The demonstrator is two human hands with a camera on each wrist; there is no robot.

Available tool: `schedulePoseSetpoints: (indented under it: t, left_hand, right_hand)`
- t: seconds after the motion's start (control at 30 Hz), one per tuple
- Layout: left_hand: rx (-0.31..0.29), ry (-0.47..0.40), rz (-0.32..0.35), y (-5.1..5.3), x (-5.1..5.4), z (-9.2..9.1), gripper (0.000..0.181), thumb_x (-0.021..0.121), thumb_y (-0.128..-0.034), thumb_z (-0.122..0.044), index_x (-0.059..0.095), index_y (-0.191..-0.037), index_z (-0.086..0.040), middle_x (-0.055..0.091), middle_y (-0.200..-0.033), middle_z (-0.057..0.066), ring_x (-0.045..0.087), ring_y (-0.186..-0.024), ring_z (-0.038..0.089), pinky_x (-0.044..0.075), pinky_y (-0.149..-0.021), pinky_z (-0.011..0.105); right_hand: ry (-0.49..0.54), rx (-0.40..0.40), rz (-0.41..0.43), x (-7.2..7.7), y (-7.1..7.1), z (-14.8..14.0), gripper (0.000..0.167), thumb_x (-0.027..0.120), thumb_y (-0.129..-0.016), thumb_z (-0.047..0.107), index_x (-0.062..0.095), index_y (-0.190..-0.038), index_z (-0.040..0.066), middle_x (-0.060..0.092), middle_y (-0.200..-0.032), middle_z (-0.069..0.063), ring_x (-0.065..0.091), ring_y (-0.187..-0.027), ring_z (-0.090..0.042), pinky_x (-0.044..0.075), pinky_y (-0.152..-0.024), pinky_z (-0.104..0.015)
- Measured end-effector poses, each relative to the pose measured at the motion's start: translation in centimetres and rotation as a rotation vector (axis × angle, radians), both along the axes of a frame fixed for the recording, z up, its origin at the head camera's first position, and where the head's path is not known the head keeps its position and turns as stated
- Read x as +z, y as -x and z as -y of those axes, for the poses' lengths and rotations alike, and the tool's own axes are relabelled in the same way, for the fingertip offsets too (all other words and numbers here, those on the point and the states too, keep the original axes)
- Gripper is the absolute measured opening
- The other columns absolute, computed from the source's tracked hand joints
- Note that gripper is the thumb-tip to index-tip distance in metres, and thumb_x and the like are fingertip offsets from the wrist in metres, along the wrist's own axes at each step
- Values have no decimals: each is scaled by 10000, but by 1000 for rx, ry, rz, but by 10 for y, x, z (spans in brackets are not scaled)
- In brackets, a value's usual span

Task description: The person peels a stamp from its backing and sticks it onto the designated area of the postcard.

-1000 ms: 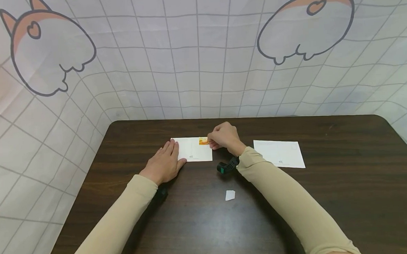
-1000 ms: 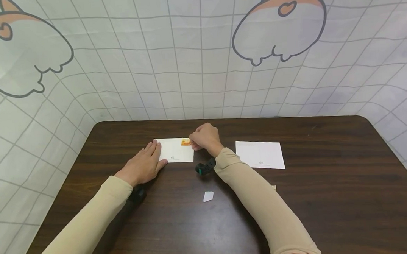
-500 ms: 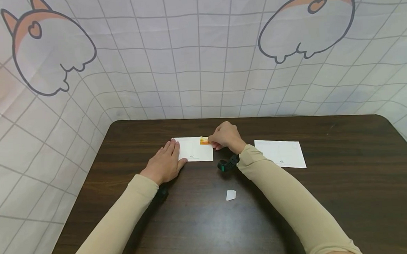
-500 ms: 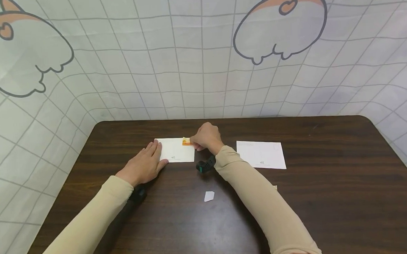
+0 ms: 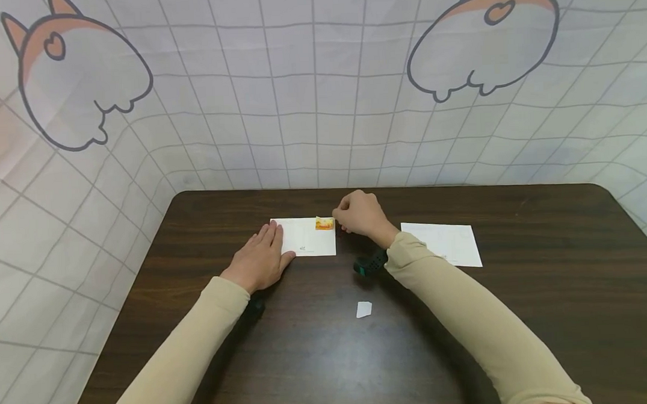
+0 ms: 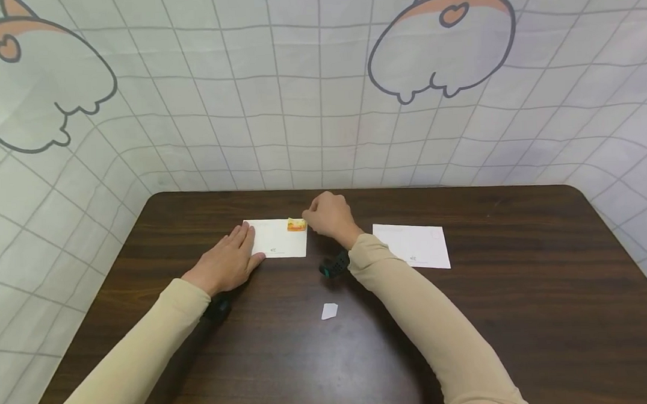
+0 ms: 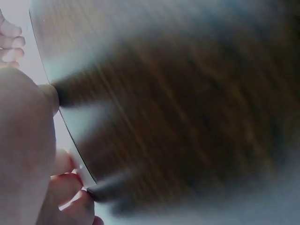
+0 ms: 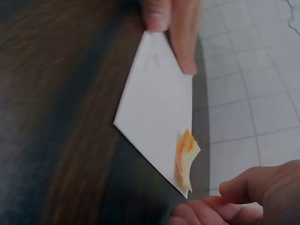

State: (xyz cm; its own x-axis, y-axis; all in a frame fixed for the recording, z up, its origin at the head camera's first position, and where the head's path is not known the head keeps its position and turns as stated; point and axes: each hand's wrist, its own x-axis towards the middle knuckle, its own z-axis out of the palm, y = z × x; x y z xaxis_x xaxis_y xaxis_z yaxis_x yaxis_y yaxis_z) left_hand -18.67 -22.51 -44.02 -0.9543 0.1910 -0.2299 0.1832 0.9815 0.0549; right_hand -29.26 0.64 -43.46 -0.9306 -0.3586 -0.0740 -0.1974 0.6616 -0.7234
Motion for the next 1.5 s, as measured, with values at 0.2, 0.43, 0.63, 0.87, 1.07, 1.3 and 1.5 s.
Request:
schedulePoseSetpoints:
  t: [0.2,0.43,0.63,0.87,1.07,1.3,1.5]
  left_hand:
    - [5,10,7,0,-1,2,732,375,-1117,-426,179,-1620,68,131,-1729,245,161,-1625,390,227,-1319,530]
    - [12,6,5,-1,-3,5,737,363,-1118,-440,171,-1625,59,127,-1732,236,159,-1625,388,228,-1317,536]
    - [10,-5,3,0,-4,5,737,368,-1118,-436,168,-1626,59,121,-1734,236,153,-1625,393,228,-1313,548]
    - [2,-13,-5,-1,-4,5,738,366,-1118,-434,167,-1624,66,127,-1731,242,156,-1624,395,232,-1312,549]
    - [-7,-14,-10,-2,-3,2,731,353,-1123,-426,163,-1621,74,126,-1728,250,160,-1621,402,235,-1309,554]
    - [-7,-7,-5,-2,0,0,734,356,-1121,-429,157,-1624,68,112,-1733,242,155,-1624,395,229,-1313,548]
    - [-10,-3,-5,-3,-1,-1,735,360,-1121,-428,166,-1620,76,122,-1728,251,162,-1622,399,239,-1311,544]
  right_hand:
    - [-102,122,-279,-3,-6,0,242,579,-965,180,791,-998,67,771,-814,-53,579,-602,-120,505,-596,-252]
    - [-346,322,-455,-3,-14,0,389,597,-1010,245,697,-1316,28,754,-1263,-134,734,-1127,-263,614,-955,-425]
    - [-553,506,-406,0,-23,-5,768,557,-1021,579,411,-1586,79,365,-1674,-144,299,-1591,-344,352,-1262,-528]
    - [-604,521,-248,-5,-30,-3,904,390,-987,761,169,-1674,216,22,-1772,-83,13,-1647,-367,173,-1303,-639]
    - [-628,542,-258,-9,-30,-1,961,345,-994,772,108,-1674,135,40,-1772,-36,16,-1656,-289,107,-1331,-592]
    - [-635,545,-252,-11,-31,-2,991,361,-986,779,74,-1675,126,45,-1771,-49,40,-1657,-261,117,-1328,-599]
    - [-641,560,-248,-10,-33,-2,1007,359,-982,785,61,-1675,118,22,-1772,-60,24,-1658,-247,94,-1326,-611]
